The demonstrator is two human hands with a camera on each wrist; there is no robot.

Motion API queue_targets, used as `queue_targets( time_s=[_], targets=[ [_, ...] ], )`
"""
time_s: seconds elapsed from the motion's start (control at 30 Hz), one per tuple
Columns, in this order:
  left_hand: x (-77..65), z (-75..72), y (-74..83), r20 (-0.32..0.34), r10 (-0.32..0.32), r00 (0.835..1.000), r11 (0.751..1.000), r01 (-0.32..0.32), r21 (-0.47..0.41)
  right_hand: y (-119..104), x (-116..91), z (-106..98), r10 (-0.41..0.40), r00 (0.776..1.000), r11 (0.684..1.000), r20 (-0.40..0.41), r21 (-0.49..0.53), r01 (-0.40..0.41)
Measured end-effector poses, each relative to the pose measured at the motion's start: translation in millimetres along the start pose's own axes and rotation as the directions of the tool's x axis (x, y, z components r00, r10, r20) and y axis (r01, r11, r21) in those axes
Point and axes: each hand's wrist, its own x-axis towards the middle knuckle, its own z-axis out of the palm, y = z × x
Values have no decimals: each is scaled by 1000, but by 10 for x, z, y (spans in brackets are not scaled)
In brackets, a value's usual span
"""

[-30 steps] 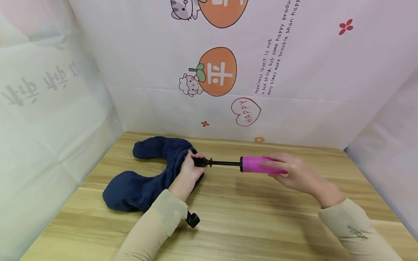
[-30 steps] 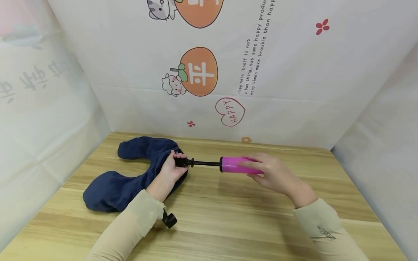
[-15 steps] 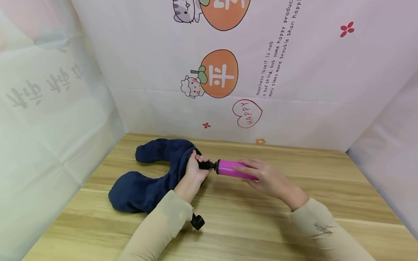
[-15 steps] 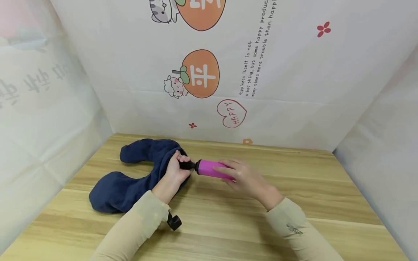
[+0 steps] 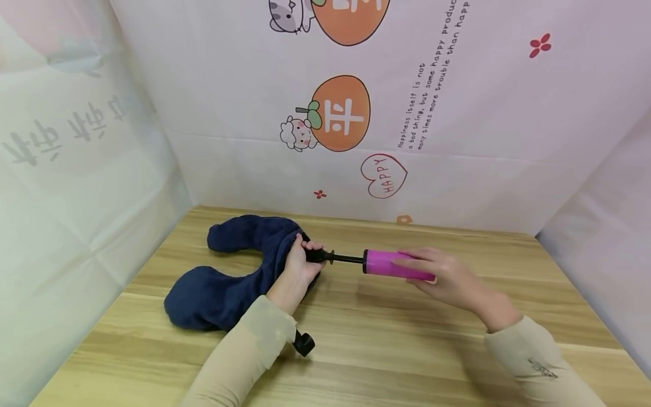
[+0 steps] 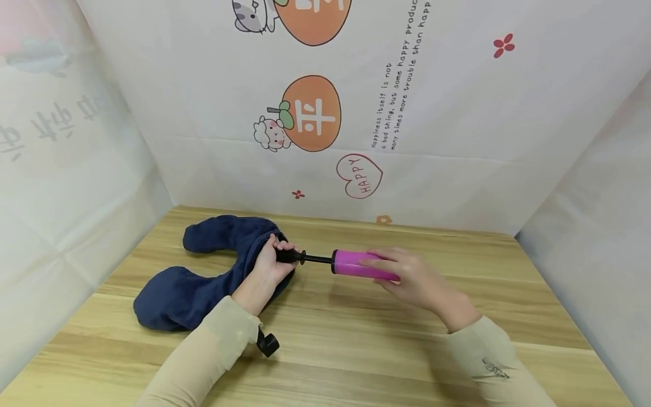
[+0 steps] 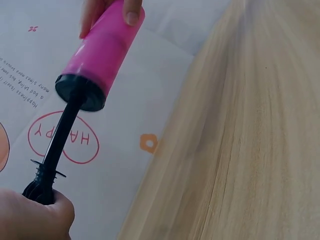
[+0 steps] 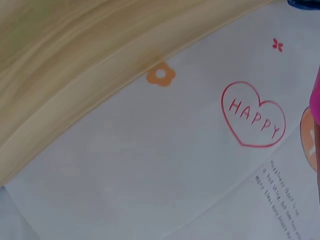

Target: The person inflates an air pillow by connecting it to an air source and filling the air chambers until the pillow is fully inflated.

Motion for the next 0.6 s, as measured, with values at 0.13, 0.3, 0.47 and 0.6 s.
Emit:
queue_targets(
  time_s=[0.13, 0.3, 0.47, 0.6],
  targets=[
    [-5, 4, 6, -11, 7, 1000, 1000, -7, -15, 24, -20, -51, 28, 999, 1000, -18, -7, -28],
    [-18, 9, -22, -24, 0, 1000, 1000, 0, -18, 4, 86, 72, 31, 999, 999, 15, 6, -31],
    [-50, 24, -31, -26, 9, 1000, 1000, -9, -26, -68, 292, 268, 95, 995, 994, 39, 57, -97],
    [-54, 14, -19, -24, 16, 1000, 999, -17, -32, -94, 378, 344, 165, 984, 978, 63, 121, -172]
  ],
)
